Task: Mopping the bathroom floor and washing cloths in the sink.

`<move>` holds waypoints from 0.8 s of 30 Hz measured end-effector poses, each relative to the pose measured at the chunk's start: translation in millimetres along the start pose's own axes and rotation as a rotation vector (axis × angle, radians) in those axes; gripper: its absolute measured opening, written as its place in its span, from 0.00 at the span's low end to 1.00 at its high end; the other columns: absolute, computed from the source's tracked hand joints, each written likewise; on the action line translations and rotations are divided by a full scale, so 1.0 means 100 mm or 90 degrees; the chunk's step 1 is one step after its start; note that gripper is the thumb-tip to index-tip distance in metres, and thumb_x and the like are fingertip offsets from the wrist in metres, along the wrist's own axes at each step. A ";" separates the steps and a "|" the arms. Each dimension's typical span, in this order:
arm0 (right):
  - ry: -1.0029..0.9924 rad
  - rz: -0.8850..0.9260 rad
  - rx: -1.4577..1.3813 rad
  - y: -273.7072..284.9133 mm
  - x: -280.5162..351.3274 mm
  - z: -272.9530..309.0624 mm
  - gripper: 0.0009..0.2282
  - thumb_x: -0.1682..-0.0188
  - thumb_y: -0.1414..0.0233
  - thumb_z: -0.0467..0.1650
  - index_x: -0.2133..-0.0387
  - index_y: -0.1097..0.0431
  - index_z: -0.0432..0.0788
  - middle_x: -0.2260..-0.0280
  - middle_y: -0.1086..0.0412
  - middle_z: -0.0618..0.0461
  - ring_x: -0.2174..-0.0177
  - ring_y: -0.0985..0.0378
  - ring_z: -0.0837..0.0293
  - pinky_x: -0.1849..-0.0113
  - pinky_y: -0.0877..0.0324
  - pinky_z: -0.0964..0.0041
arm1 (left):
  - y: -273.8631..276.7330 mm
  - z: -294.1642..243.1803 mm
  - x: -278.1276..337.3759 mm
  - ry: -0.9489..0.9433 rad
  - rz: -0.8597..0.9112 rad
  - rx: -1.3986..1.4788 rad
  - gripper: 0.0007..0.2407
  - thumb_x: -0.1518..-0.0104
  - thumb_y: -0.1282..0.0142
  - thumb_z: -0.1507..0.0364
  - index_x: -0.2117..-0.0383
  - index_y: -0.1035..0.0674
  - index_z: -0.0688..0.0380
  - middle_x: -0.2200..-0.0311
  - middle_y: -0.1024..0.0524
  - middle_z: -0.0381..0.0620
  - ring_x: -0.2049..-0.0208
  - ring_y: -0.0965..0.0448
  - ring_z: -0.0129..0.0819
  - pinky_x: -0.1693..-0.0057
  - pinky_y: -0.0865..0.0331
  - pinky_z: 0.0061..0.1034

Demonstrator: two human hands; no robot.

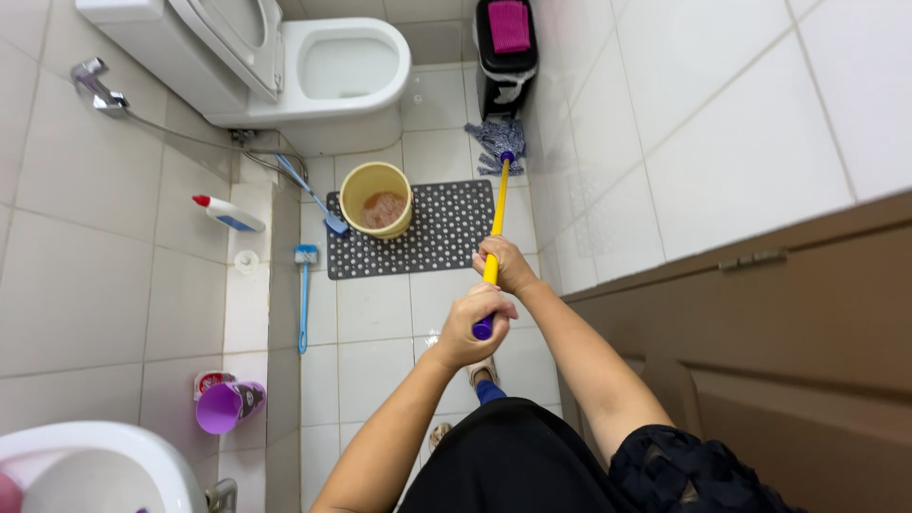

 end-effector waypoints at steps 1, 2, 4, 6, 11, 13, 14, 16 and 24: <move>-0.018 -0.020 -0.013 -0.03 0.11 0.12 0.10 0.58 0.41 0.27 0.83 0.36 0.39 0.78 0.32 0.48 0.73 0.29 0.47 0.68 0.31 0.55 | 0.06 -0.08 0.12 0.012 -0.018 0.008 0.06 0.53 0.46 0.83 0.72 0.22 0.59 0.72 0.22 0.46 0.66 0.22 0.43 0.44 0.28 0.32; -0.038 -0.043 -0.028 -0.08 0.24 0.24 0.10 0.57 0.41 0.27 0.82 0.36 0.39 0.77 0.32 0.47 0.73 0.28 0.47 0.68 0.31 0.55 | 0.12 -0.16 0.26 0.025 -0.033 0.015 0.06 0.52 0.46 0.83 0.71 0.22 0.60 0.72 0.22 0.47 0.67 0.21 0.42 0.47 0.27 0.31; -0.047 -0.061 -0.050 -0.22 0.52 0.51 0.10 0.56 0.41 0.27 0.82 0.36 0.39 0.78 0.32 0.47 0.73 0.28 0.47 0.68 0.30 0.55 | 0.22 -0.32 0.57 0.035 -0.042 0.033 0.07 0.52 0.46 0.83 0.69 0.22 0.61 0.73 0.23 0.47 0.68 0.22 0.40 0.51 0.27 0.28; -0.049 -0.074 -0.073 -0.25 0.68 0.87 0.10 0.56 0.41 0.27 0.82 0.35 0.39 0.78 0.31 0.48 0.73 0.27 0.47 0.68 0.30 0.55 | 0.37 -0.51 0.79 0.044 -0.059 0.048 0.07 0.52 0.46 0.83 0.68 0.22 0.62 0.73 0.23 0.47 0.69 0.22 0.37 0.55 0.27 0.26; -0.069 -0.090 -0.079 -0.25 0.99 1.87 0.11 0.53 0.38 0.28 0.76 0.35 0.38 0.75 0.31 0.45 0.71 0.27 0.46 0.67 0.31 0.55 | 0.85 -1.12 1.10 0.093 -0.025 0.118 0.09 0.49 0.50 0.83 0.62 0.23 0.66 0.76 0.24 0.43 0.73 0.24 0.23 0.60 0.28 0.19; -0.059 -0.092 -0.072 -0.26 1.11 2.18 0.10 0.55 0.38 0.28 0.75 0.34 0.38 0.74 0.31 0.45 0.70 0.27 0.45 0.66 0.31 0.55 | 1.04 -1.36 1.13 0.104 -0.005 0.129 0.09 0.50 0.50 0.84 0.63 0.23 0.66 0.78 0.25 0.41 0.75 0.26 0.22 0.62 0.30 0.18; -0.047 -0.093 -0.065 -0.28 1.13 2.34 0.10 0.56 0.38 0.28 0.74 0.34 0.38 0.73 0.30 0.45 0.69 0.26 0.44 0.65 0.30 0.54 | 1.15 -1.47 1.14 0.113 0.013 0.138 0.09 0.50 0.50 0.84 0.63 0.22 0.66 0.80 0.26 0.40 0.76 0.27 0.20 0.64 0.31 0.17; -0.043 -0.086 -0.053 -0.30 1.21 2.57 0.09 0.57 0.38 0.28 0.72 0.33 0.38 0.71 0.29 0.44 0.67 0.26 0.44 0.64 0.30 0.55 | 1.30 -1.59 1.18 0.118 0.007 0.153 0.09 0.49 0.50 0.84 0.63 0.22 0.67 0.80 0.26 0.39 0.77 0.28 0.20 0.64 0.32 0.16; -0.087 -0.126 -0.113 -1.30 1.73 1.77 0.17 0.52 0.44 0.23 0.51 0.41 0.34 0.59 0.32 0.44 0.57 0.29 0.43 0.54 0.32 0.56 | 1.61 -1.88 1.49 0.203 -0.137 0.233 0.05 0.45 0.54 0.84 0.68 0.24 0.68 0.81 0.29 0.38 0.79 0.33 0.20 0.69 0.38 0.17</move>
Point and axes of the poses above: each hand's wrist, its own x-axis away from the middle knuckle, its own y-axis out of the back of the hand, z = x × y, the point moved 6 cm from there along -x, towards the middle knuckle
